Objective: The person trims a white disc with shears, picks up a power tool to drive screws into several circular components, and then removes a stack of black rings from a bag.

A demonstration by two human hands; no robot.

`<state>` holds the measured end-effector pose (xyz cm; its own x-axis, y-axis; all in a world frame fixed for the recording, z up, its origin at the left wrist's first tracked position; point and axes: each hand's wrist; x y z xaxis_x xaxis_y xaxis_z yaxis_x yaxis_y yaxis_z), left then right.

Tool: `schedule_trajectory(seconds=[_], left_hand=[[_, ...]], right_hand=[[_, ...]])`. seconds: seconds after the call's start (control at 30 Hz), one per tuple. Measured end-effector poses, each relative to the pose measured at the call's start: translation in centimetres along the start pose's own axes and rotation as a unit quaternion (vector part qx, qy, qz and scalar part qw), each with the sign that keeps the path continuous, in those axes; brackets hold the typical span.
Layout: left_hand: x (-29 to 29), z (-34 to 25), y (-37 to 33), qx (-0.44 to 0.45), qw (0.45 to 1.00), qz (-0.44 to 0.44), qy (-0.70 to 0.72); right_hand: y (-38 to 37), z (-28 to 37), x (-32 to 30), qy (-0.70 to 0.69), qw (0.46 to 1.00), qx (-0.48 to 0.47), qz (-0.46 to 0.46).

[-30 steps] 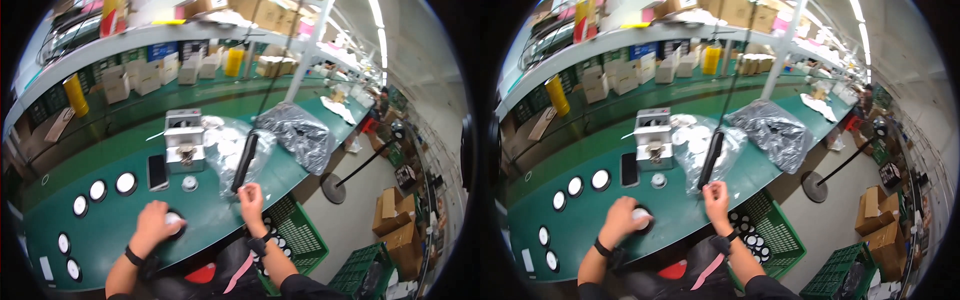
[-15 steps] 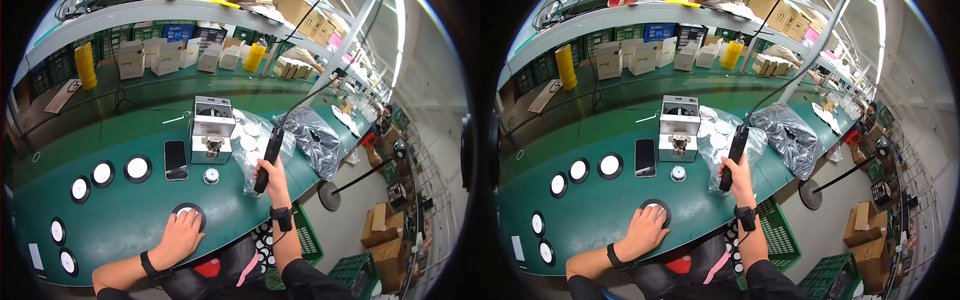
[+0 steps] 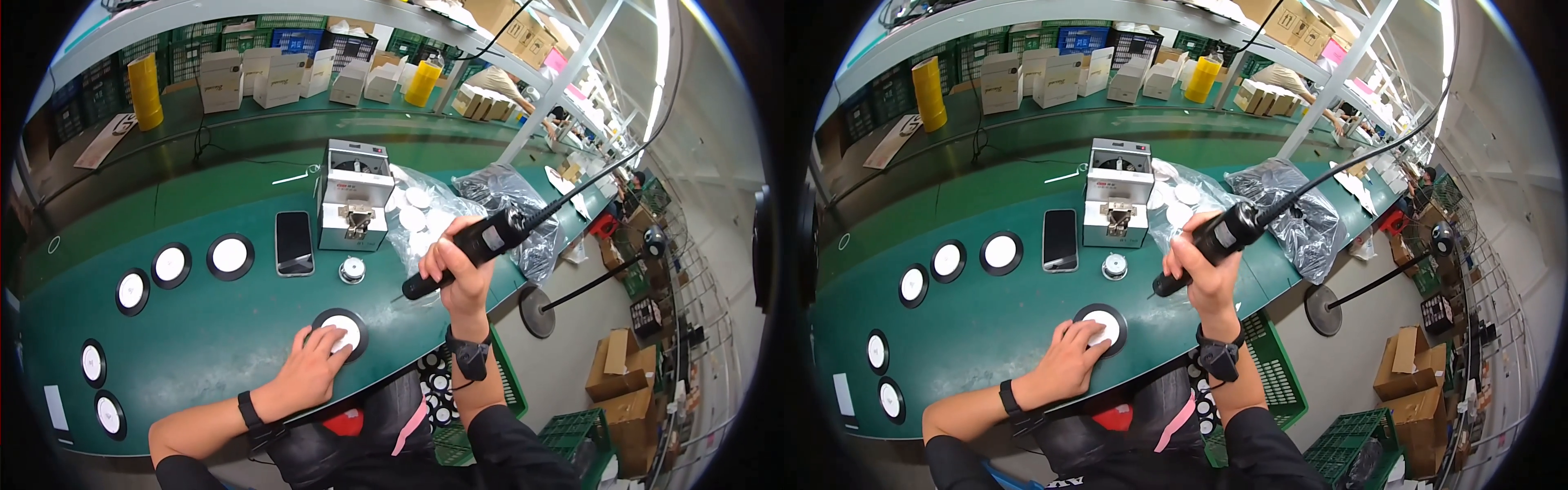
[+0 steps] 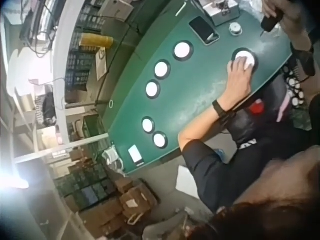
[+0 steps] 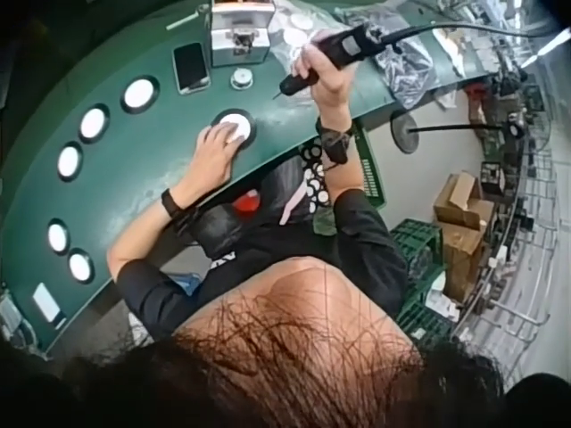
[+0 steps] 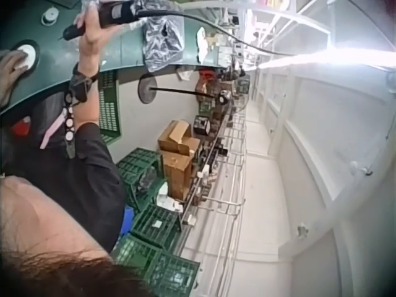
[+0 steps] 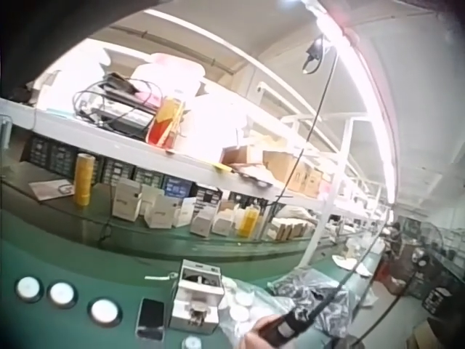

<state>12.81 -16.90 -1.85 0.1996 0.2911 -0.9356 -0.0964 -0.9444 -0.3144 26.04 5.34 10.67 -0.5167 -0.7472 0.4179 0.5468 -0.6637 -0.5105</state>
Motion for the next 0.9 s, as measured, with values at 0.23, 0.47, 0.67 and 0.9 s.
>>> schedule_trajectory(seconds=[0.23,0.47,0.67,0.9], left_hand=[[1.2,0.4,0.9,-0.107,0.994,-0.01,0.017],[2.6,1.2,1.5,-0.058,0.996,-0.045,-0.044],[2.9,1.1,2.0,-0.062,0.996,-0.03,-0.063],[2.9,1.6,2.1,-0.061,0.996,-0.012,-0.06]], right_hand=[[-4.8,-2.0,3.7,0.035,0.997,-0.067,0.0],[-8.7,-2.6,4.5,-0.013,0.997,-0.071,0.016],[-11.5,-6.5,4.7,0.022,0.996,-0.081,0.016],[-10.9,-7.3,3.3,0.023,1.0,0.006,0.007]])
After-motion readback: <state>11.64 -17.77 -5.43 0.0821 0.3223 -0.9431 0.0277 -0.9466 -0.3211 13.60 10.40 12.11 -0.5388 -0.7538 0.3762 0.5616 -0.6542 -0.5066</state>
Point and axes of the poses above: each hand's wrist, its own y-axis away from the middle knuckle, its own x-axis out of the palm, z = x × y, and after that the axes turned 11 degrees about -y, right-handed
